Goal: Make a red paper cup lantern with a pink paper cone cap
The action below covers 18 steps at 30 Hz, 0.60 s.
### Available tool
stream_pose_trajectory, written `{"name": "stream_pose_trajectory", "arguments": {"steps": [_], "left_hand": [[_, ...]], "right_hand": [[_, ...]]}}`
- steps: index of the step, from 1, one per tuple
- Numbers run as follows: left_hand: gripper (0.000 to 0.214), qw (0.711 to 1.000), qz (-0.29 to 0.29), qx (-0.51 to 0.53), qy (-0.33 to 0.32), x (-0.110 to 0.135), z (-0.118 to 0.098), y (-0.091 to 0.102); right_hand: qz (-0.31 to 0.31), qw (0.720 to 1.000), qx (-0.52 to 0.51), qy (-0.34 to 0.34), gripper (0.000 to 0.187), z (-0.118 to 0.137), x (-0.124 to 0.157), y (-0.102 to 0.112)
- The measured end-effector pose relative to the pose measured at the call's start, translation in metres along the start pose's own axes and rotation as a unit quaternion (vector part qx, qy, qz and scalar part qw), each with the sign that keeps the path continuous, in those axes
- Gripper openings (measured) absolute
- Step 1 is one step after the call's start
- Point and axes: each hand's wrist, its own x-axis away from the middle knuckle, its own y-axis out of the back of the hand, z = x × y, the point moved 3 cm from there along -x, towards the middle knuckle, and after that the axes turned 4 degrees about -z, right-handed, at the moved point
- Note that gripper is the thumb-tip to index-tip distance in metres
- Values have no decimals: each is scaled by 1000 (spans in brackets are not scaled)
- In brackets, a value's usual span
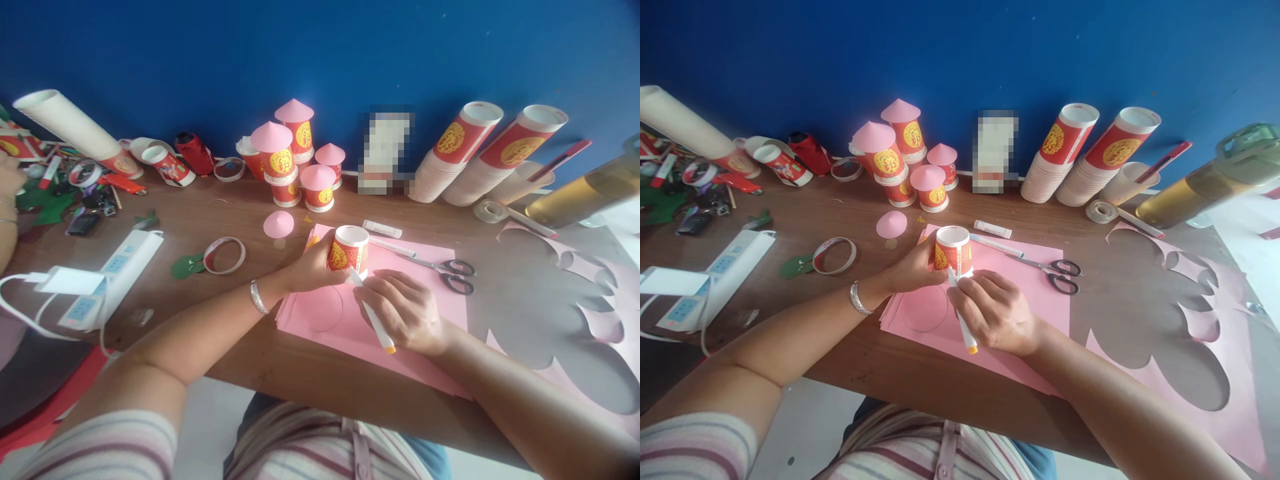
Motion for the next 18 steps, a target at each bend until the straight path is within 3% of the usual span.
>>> {"name": "stream_pose_trajectory", "arguments": {"steps": [18], "left_hand": [[49,1000,-6,-23,12,1,8,2]], "right_hand": [[1,1000,7,-5,13,-3,-3,2]]}}
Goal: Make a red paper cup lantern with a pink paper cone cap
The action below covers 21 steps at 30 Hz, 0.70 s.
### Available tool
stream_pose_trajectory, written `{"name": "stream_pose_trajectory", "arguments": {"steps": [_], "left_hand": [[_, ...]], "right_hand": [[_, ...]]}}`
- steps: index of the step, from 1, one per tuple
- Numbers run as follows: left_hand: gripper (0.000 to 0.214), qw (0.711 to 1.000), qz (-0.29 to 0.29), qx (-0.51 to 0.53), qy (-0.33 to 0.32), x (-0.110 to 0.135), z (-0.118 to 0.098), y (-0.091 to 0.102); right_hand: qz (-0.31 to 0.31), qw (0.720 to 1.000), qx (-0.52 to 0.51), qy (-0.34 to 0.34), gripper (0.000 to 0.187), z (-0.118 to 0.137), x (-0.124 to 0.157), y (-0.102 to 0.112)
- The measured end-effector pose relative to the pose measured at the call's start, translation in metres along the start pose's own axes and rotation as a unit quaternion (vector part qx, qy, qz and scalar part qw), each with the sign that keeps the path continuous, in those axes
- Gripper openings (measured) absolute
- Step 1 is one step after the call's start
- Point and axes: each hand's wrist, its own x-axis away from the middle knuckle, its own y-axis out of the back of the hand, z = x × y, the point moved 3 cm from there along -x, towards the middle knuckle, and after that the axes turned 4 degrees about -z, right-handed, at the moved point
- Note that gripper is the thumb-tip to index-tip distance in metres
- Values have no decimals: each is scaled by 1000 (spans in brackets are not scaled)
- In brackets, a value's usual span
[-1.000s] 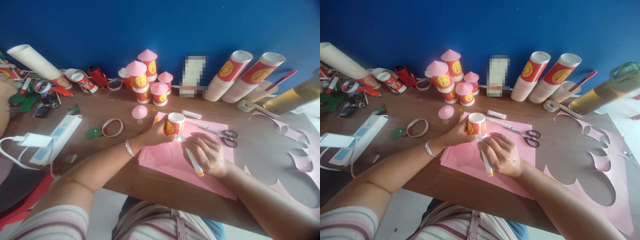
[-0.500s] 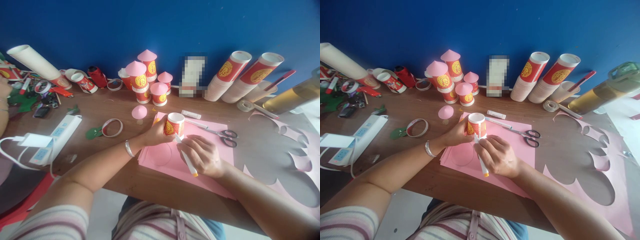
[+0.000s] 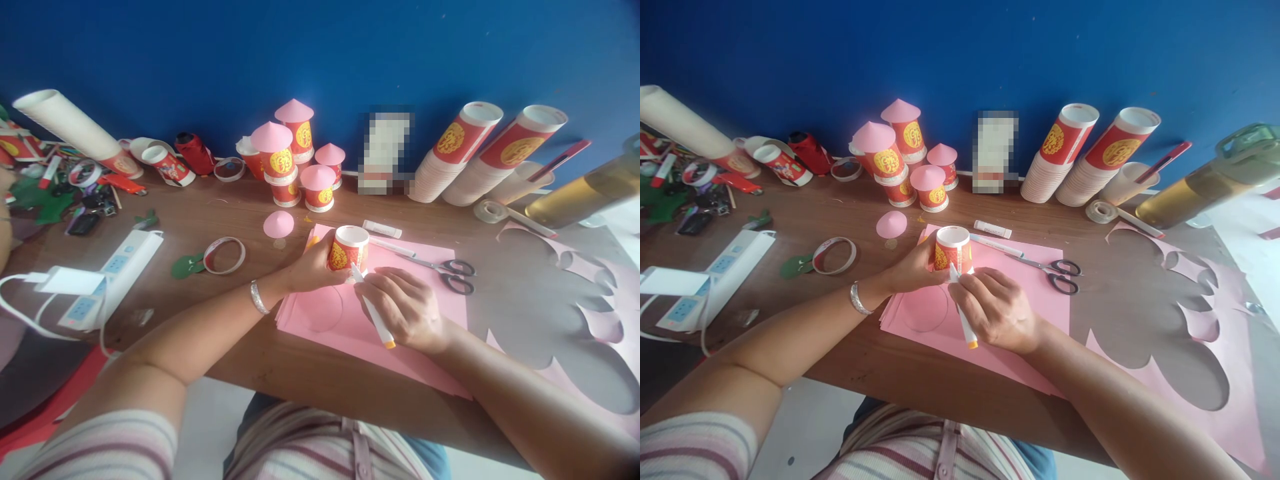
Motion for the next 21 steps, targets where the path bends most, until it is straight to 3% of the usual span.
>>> {"name": "stream_pose_trajectory", "arguments": {"steps": [13,21], "left_hand": [[52,1000,5,29,2,-1,-6,-2],[49,1000,10,24,14,-1,-12,-2]], "right_hand": [[16,1000,-12,-5,9,1,2,-1],[-8,1000,-3,-3,10,1,2,2]]}}
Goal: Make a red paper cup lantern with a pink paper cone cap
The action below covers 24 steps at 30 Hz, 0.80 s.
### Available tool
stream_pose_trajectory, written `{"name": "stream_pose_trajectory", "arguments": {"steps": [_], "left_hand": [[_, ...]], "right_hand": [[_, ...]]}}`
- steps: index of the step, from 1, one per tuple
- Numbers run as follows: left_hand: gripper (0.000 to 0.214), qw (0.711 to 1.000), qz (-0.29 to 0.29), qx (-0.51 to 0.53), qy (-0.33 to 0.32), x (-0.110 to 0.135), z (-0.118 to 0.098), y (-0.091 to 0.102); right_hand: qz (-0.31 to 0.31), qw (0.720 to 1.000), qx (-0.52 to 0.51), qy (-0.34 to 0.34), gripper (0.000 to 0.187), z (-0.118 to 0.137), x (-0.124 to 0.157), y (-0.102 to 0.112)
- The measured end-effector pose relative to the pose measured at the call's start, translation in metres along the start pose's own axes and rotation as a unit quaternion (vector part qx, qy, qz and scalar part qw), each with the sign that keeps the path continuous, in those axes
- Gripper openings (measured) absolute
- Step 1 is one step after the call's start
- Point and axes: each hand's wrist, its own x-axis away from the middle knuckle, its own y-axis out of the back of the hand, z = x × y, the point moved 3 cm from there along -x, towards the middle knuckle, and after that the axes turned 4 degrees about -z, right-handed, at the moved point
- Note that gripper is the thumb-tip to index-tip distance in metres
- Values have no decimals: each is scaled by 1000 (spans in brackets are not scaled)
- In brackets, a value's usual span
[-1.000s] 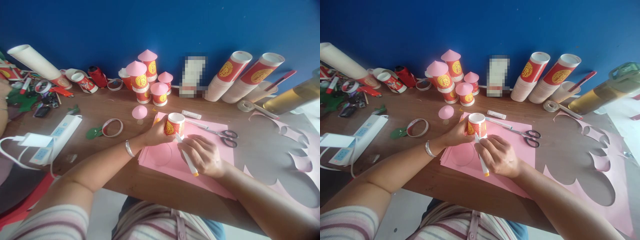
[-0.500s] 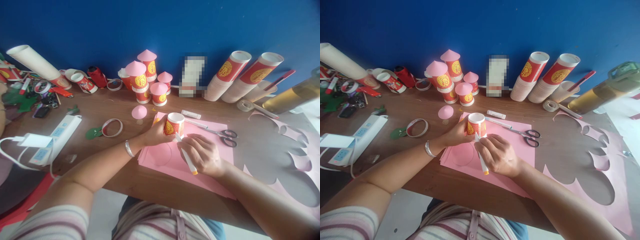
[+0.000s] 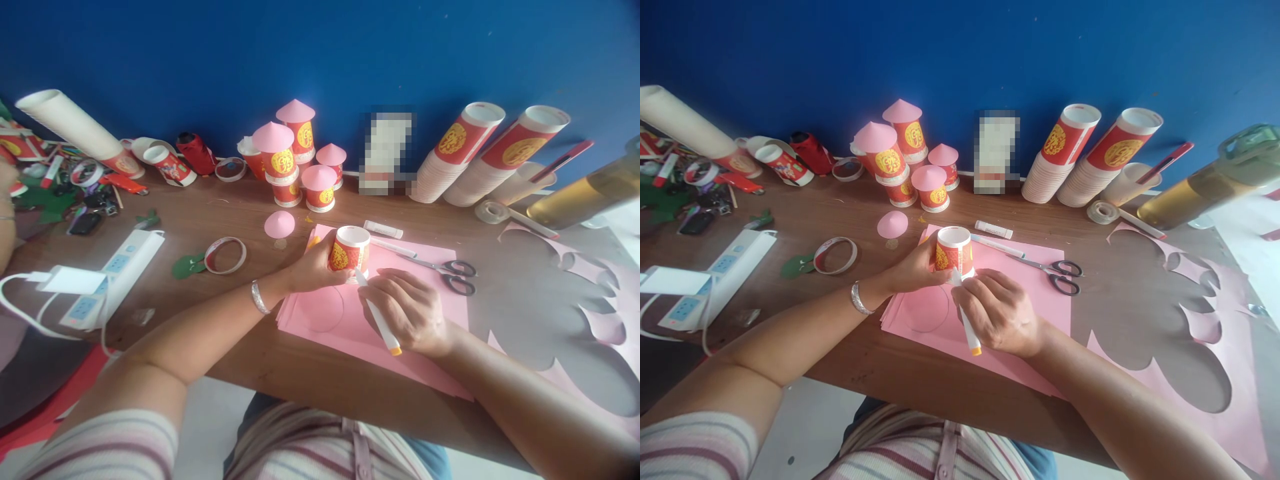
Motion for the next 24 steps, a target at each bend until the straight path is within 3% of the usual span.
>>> {"name": "stream_pose_trajectory", "arguments": {"steps": [9,16,24], "left_hand": [[55,1000,-10,0,15,1,1,1],[43,1000,11,12,-6,0,-3,-1],[45,1000,10,7,0,0,-3,-1]], "right_hand": [[-4,1000,17,-4,13,-2,-3,2],[-16,999,37,-7,13,-3,-2,3],[-18,999,41,-11,16,-4,-2,1]]}}
